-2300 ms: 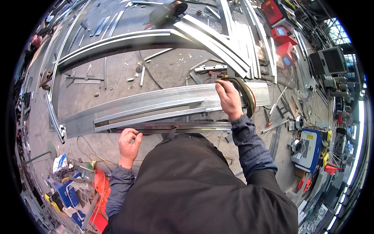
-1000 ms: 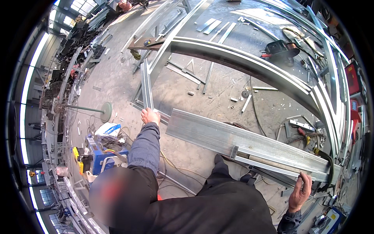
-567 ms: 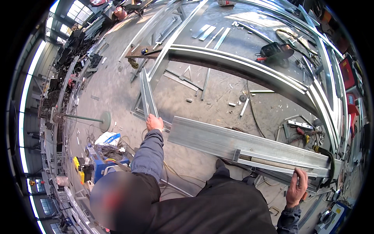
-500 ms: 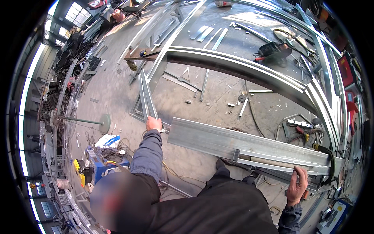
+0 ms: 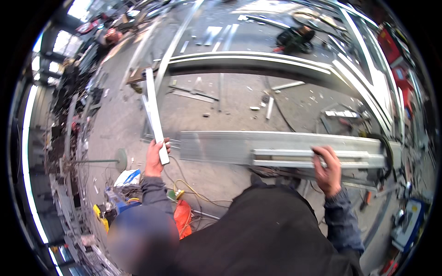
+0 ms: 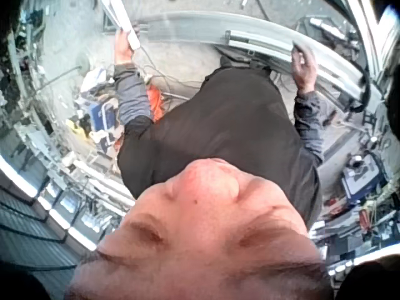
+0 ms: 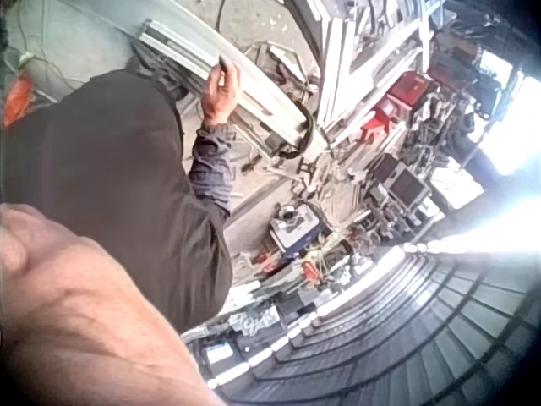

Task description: The person aligns metal frame components on a workbench and uses a handheld welding torch to tack and weld the joints. They repeatedly reposition the pieces, apply welds along seams, and inspect the alignment throughout the process.

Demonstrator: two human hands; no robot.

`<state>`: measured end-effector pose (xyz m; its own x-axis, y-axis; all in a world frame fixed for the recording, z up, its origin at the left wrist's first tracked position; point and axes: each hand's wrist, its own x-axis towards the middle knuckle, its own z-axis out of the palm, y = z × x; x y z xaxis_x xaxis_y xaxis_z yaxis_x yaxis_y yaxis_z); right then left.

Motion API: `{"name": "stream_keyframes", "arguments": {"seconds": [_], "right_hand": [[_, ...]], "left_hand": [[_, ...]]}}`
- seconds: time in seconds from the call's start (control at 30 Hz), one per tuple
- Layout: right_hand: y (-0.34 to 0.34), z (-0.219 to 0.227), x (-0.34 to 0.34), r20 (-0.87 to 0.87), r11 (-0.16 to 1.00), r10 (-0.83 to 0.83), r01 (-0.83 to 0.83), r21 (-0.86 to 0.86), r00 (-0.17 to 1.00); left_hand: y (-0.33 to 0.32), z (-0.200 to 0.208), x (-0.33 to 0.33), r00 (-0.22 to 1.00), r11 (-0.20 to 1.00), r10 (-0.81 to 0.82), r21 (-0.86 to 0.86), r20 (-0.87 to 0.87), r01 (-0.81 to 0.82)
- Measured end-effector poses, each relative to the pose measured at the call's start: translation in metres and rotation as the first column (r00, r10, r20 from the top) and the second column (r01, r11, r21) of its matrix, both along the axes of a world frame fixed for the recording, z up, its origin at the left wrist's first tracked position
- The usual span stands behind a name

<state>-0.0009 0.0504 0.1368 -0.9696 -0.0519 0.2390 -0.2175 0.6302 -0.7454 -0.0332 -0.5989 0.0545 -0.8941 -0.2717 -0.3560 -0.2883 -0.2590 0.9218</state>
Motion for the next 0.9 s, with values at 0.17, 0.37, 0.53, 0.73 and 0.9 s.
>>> {"name": "stream_keyframes", "arguments": {"seconds": [0.17,0.37,0.53,0.73,0.9], "right_hand": [[-0.002,0.035,-0.033,-0.246,0.964,0.236,-0.194,0.182,0.94],[0.039,0.09,-0.032,-0.277,0.778,0.453,-0.224,0.586,0.847],[0.107,0.078,-0.016,-0.18,0.681,0.326,-0.098,0.726,0.928],[0.166,0.011,0.011,0.075,0.729,0.276,-0.259,0.634,0.958],[0.175,-0.042,0.011,0.078,0.772,0.257,-0.253,0.583,0.963]], "left_hand": [[0.13,0.052,0.05,0.958,0.954,-0.286,-0.097,-0.015,0.283],[0.301,0.097,0.023,0.744,0.666,-0.668,-0.447,0.001,0.598],[0.38,0.113,-0.004,0.547,0.267,-0.836,-0.838,0.045,0.477],[0.426,0.059,-0.023,0.383,0.112,-0.924,-0.952,0.006,0.284],[0.435,0.021,-0.012,0.364,0.036,-0.928,-0.956,0.076,0.291]]}}
